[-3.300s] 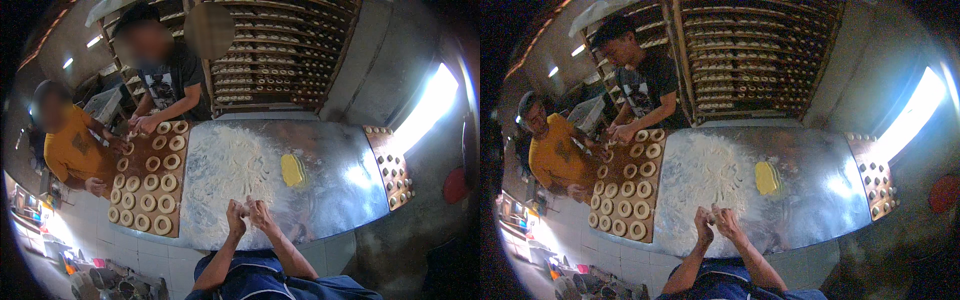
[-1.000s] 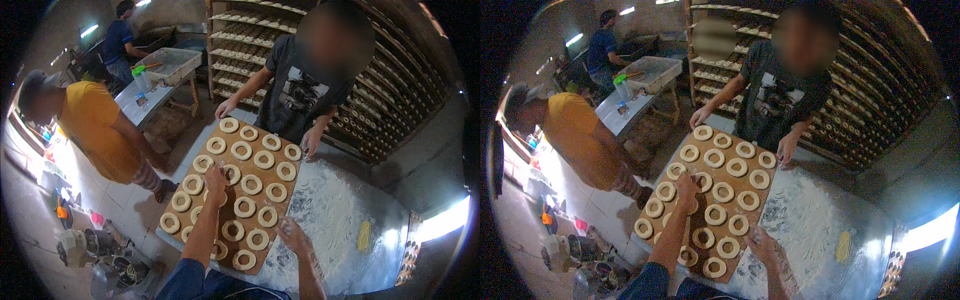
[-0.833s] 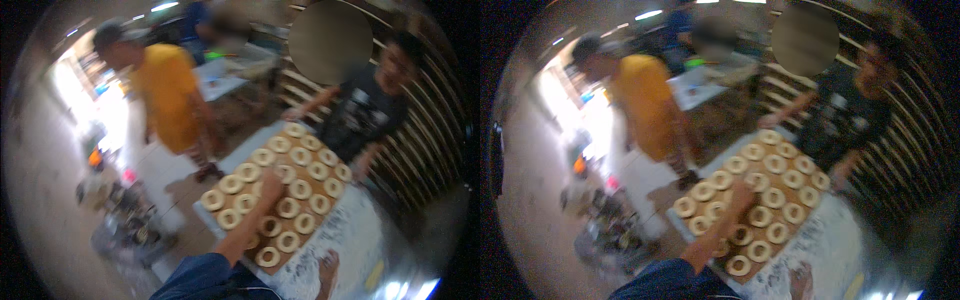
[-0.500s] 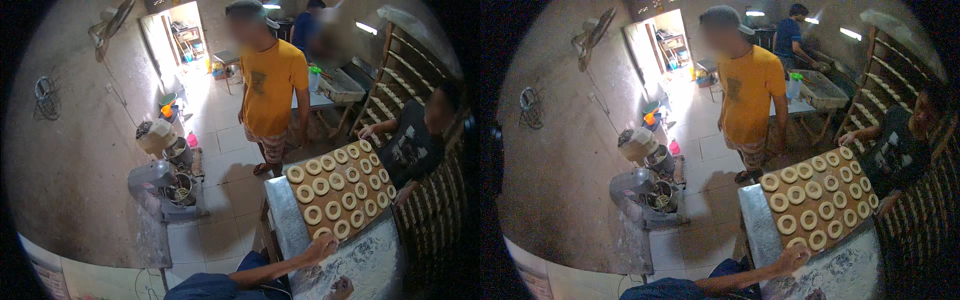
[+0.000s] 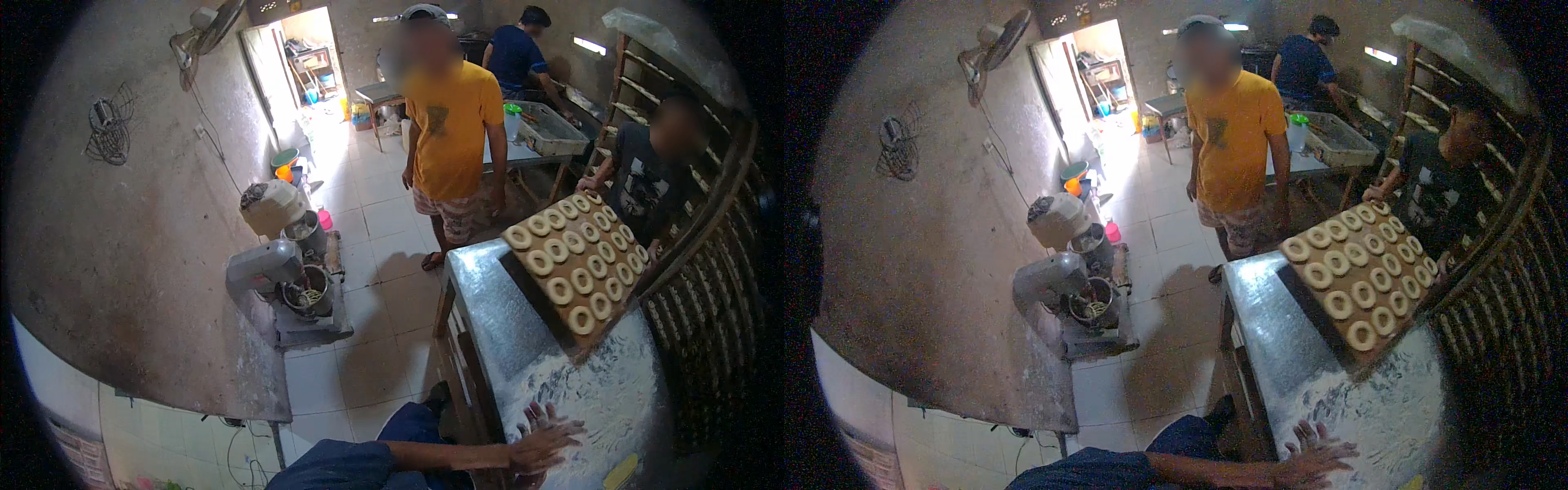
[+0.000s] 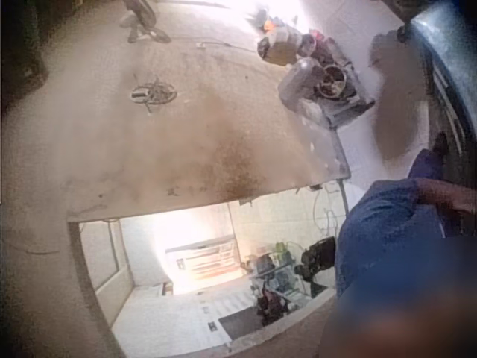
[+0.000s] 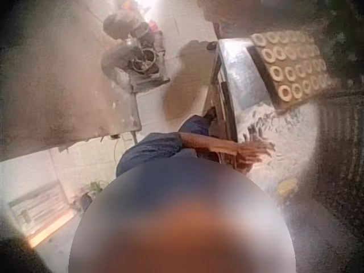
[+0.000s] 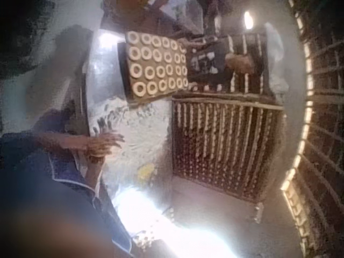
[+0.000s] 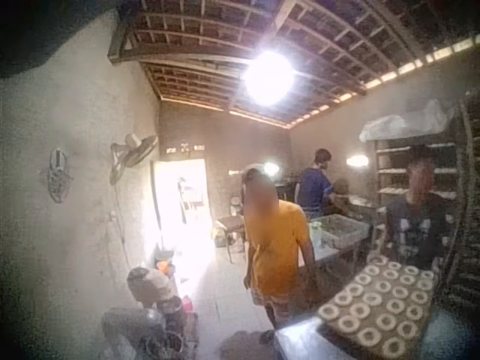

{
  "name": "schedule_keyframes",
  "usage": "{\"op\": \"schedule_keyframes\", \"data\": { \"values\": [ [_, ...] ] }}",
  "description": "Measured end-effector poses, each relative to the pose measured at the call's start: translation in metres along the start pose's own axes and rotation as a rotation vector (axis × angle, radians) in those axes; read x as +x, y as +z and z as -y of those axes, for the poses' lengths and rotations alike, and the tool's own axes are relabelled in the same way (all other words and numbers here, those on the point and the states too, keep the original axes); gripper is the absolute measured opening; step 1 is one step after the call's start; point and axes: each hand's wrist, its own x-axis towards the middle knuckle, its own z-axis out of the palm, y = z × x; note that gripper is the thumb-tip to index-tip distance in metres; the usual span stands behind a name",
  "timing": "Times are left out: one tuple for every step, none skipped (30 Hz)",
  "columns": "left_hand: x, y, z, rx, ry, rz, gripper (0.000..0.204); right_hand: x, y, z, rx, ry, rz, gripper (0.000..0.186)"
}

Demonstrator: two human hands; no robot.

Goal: The person shapes small dough pieces into ring forms by hand and places them on a wooden board. Other workers are also shaping dough nearby. The rings are arranged in rows on the board.

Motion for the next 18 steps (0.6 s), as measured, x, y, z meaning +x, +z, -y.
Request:
{"op": "schedule_keyframes", "data": {
  "values": [
    [-0.002, -0.003, 0.013, 0.129, 0.037, 0.0, 0.052, -0.008, 0.013, 0.002, 0.171, 0.087, 0.03, 0.03],
    [0.0, -0.01, 0.028, 0.259, 0.075, 0.002, 0.052, -0.015, 0.023, 0.007, 0.329, 0.192, 0.051, 0.031],
    [-0.001, -0.019, 0.043, 0.385, 0.112, 0.006, 0.053, -0.023, 0.029, 0.012, 0.443, 0.26, 0.051, 0.032],
    [-0.003, -0.025, 0.052, 0.463, 0.018, 0.13, 0.053, -0.027, 0.032, 0.016, 0.538, 0.324, 0.053, 0.033],
    [-0.005, -0.031, 0.06, 0.505, -0.103, 0.092, 0.054, -0.03, 0.03, 0.021, 0.567, 0.337, 0.068, 0.034],
    [-0.011, -0.044, 0.069, 0.499, -0.354, 0.174, 0.055, -0.031, 0.023, 0.024, 0.555, 0.317, 0.077, 0.036],
    [-0.02, -0.053, 0.073, 0.411, -0.383, -0.031, 0.053, -0.032, 0.012, 0.026, 0.433, 0.2, 0.13, 0.035],
    [-0.026, -0.065, 0.077, 0.309, -0.435, -0.213, 0.051, -0.031, -0.003, 0.026, 0.316, 0.078, 0.166, 0.036],
    [-0.038, -0.076, 0.079, 0.337, -0.449, -0.276, 0.048, -0.031, -0.02, 0.023, 0.193, -0.046, 0.193, 0.037],
    [-0.056, -0.089, 0.079, 0.34, -0.481, -0.321, 0.033, -0.027, -0.037, 0.02, -0.047, -0.156, 0.092, 0.03],
    [-0.075, -0.104, 0.081, 0.475, -0.406, -0.286, 0.027, -0.022, -0.052, 0.013, -0.107, -0.258, 0.032, 0.026],
    [-0.092, -0.117, 0.084, 0.488, -0.329, -0.337, 0.02, -0.013, -0.066, 0.006, -0.166, -0.363, -0.046, 0.022],
    [-0.108, -0.134, 0.091, 0.482, -0.339, -0.379, 0.017, -0.01, -0.081, 0.001, -0.429, -0.301, -0.168, 0.024],
    [-0.131, -0.149, 0.093, 0.465, -0.332, -0.344, 0.014, -0.013, -0.094, -0.006, -0.46, -0.329, -0.235, 0.026],
    [-0.154, -0.164, 0.097, 0.534, -0.378, -0.367, 0.013, -0.016, -0.102, -0.015, -0.437, -0.323, -0.282, 0.022],
    [-0.176, -0.172, 0.098, 0.61, -0.476, -0.333, 0.011, -0.02, -0.111, -0.023, -0.45, -0.316, -0.382, 0.019],
    [-0.197, -0.182, 0.099, 0.63, -0.558, -0.295, 0.01, -0.024, -0.115, -0.032, -0.47, -0.357, -0.452, 0.018],
    [-0.219, -0.192, 0.1, 0.653, -0.676, -0.273, 0.01, -0.028, -0.117, -0.041, -0.479, -0.416, -0.484, 0.017]
  ]
}}
